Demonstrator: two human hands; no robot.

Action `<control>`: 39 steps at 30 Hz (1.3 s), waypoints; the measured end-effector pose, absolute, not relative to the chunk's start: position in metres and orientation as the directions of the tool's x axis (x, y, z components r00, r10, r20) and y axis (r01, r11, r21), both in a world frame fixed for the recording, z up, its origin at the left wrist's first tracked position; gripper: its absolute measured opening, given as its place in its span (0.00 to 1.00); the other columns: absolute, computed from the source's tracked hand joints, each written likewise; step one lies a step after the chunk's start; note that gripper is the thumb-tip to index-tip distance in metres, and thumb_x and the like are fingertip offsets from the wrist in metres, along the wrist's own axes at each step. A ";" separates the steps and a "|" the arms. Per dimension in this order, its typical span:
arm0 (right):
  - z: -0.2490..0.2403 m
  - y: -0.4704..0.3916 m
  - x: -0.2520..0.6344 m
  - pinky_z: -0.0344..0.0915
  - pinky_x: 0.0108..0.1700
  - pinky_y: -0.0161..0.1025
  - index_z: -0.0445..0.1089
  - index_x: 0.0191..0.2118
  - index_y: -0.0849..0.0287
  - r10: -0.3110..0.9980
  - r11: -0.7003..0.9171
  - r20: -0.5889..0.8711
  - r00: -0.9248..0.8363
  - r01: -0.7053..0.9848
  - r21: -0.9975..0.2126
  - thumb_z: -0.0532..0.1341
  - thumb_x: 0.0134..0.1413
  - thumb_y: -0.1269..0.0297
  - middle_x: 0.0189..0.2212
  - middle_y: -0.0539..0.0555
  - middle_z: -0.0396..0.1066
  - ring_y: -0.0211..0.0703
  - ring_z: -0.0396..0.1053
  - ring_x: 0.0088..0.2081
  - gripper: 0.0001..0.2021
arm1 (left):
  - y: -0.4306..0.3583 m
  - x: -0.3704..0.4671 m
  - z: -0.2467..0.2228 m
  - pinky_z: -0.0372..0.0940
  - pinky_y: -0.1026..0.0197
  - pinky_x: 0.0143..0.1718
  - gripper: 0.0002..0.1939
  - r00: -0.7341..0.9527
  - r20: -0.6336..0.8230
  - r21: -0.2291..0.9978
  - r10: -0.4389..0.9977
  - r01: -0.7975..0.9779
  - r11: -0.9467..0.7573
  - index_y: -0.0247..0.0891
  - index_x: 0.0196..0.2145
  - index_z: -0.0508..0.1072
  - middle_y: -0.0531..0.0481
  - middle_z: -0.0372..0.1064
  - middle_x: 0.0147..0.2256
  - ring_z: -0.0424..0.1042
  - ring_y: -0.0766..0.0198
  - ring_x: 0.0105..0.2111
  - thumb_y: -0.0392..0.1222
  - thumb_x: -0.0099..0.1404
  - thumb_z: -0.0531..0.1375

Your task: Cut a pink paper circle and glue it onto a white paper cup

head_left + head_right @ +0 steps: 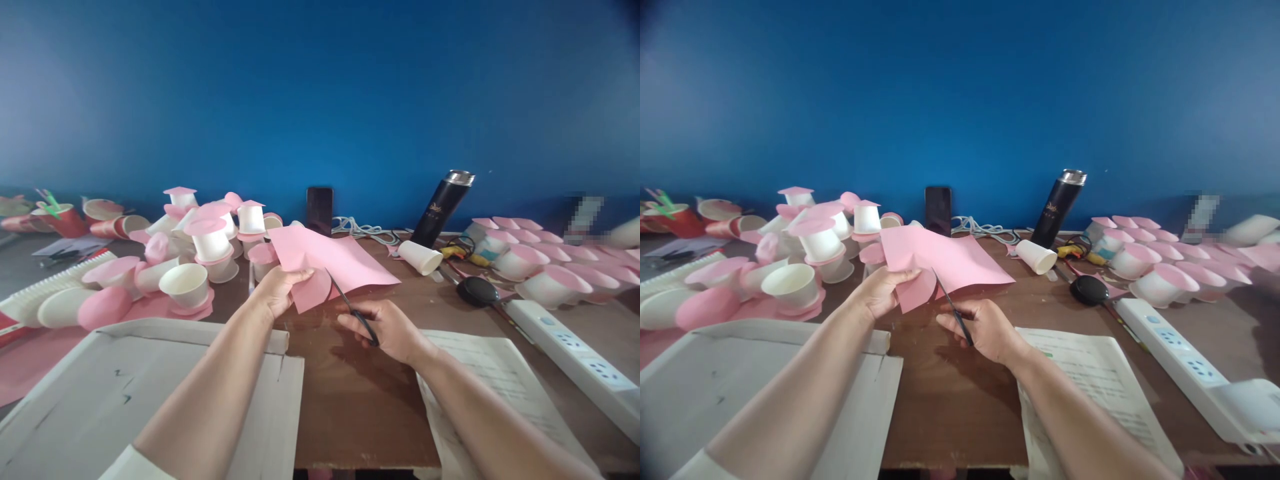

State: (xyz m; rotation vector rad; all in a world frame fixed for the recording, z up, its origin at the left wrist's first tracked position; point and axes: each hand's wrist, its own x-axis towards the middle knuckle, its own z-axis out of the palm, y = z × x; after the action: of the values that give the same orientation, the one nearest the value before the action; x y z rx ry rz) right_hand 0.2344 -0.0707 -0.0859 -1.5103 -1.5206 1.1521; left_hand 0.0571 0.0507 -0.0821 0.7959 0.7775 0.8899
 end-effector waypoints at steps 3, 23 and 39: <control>-0.087 -0.070 0.234 0.59 0.24 0.32 0.74 0.42 0.62 0.990 -0.055 -0.101 -0.098 0.393 -0.918 0.60 0.53 0.45 0.18 0.46 0.62 0.34 0.61 0.20 0.23 | 0.050 0.057 -0.081 0.71 0.60 0.38 0.16 0.407 -0.230 0.849 0.884 -0.360 0.386 0.29 0.37 0.77 0.42 0.77 0.37 0.76 0.60 0.34 0.30 0.48 0.70; -0.091 -0.069 0.233 0.60 0.27 0.32 0.72 0.43 0.65 0.977 -0.068 -0.129 -0.171 0.320 -0.945 0.61 0.52 0.46 0.23 0.48 0.63 0.32 0.61 0.22 0.24 | 0.053 0.052 -0.087 0.66 0.53 0.47 0.22 0.464 -0.123 0.922 0.878 -0.274 0.273 0.31 0.39 0.77 0.40 0.75 0.43 0.74 0.55 0.40 0.37 0.44 0.72; -0.078 -0.073 0.232 0.57 0.24 0.32 0.74 0.40 0.64 0.979 -0.048 -0.120 -0.163 0.388 -0.921 0.61 0.53 0.47 0.17 0.46 0.61 0.32 0.59 0.20 0.22 | 0.055 0.051 -0.087 0.66 0.52 0.47 0.22 0.461 -0.119 0.930 0.879 -0.259 0.262 0.32 0.38 0.78 0.42 0.76 0.40 0.74 0.56 0.38 0.38 0.43 0.73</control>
State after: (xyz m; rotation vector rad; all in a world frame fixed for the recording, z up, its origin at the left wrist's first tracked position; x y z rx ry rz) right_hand 0.2323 -0.0730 -0.0776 -1.4715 -1.5995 1.2021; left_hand 0.0512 0.0551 -0.0873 1.0199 0.7430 0.8743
